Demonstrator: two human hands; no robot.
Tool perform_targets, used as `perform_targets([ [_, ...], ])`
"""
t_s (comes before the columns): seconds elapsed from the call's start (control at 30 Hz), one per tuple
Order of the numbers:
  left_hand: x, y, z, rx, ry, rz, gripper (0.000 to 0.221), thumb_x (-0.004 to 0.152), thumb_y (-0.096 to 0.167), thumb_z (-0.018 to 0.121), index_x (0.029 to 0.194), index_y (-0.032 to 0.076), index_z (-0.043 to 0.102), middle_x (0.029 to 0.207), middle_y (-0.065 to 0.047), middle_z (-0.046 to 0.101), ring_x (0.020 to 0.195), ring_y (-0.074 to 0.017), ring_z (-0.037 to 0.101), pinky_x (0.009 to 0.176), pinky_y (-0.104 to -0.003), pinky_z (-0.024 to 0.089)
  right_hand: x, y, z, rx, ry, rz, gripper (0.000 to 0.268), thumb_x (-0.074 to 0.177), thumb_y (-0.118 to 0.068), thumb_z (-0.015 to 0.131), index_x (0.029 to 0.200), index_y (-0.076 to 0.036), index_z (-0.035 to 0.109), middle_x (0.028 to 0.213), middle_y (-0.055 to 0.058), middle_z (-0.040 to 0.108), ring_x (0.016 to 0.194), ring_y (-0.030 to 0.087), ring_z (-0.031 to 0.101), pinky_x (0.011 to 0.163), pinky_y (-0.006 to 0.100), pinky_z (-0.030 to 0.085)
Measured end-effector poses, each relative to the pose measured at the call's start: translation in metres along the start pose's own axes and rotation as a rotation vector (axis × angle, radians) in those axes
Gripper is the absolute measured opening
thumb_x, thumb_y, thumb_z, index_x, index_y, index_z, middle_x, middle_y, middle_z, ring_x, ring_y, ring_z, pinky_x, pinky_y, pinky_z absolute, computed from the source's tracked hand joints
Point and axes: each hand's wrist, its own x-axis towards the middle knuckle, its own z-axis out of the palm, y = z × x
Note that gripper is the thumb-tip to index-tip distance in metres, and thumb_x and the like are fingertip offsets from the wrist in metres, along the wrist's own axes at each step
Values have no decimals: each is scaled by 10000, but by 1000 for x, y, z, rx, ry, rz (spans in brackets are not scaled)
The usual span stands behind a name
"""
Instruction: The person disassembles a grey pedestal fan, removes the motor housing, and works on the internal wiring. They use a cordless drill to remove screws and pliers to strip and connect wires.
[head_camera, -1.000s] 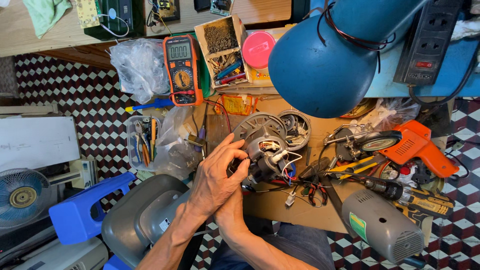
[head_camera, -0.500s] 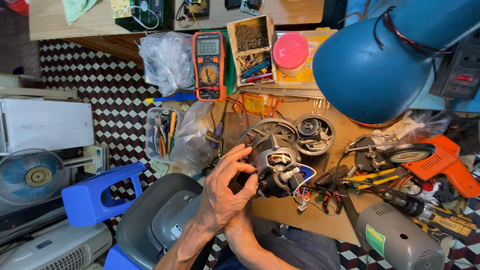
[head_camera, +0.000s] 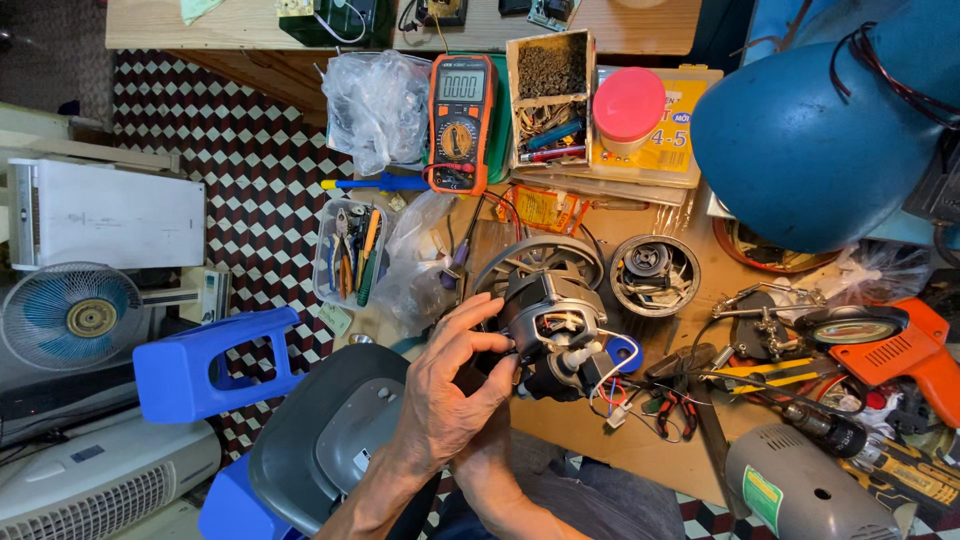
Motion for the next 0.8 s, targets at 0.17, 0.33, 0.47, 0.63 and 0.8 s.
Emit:
perform_targets([
  [0.17,1,-2,6,21,9,32,162,851,107,776,981,41,707,1358,-157,667,1358,-327,599,1126,-438,474,-6,-14,10,-669,42,-76,360,1045,-178,512,1369,-32,461,1250,87,560,1125,192,576,930,316,503],
  [0.33,3,-2,9,22,7,34,164,859,115,770,990,42,704,1362,-159,667,1357,-330,606,1127,-435,474,-19,-31,30,-1032,48,-127,503,933,-128,665,1369,-43,429,1264,98,558,1147,186,580,933,311,514],
  [0.47,4,4,8,-9,18,-13,254,877,142,765,1091,47,667,1413,-180,629,1342,-345,616,1115,-432,483,-25,-39,41,-743,141,124,531,965,-220,596,1433,-102,373,1339,80,522,1246,160,564,1014,295,501],
  [0.63,13,13,3,74,-17,69,440,882,177,767,1280,65,616,1417,-186,611,1276,-348,636,1066,-425,522,-24,-43,41,-969,53,19,590,932,-203,664,1438,-63,395,1380,91,522,1264,180,554,1017,308,494],
  [0.8,25,15,3,147,-82,108,506,870,165,771,1334,75,591,1399,-168,614,1277,-350,619,1064,-434,516,-11,-46,34,-995,4,-59,625,903,-203,712,1437,-38,431,1371,99,533,1247,204,546,1005,328,492],
])
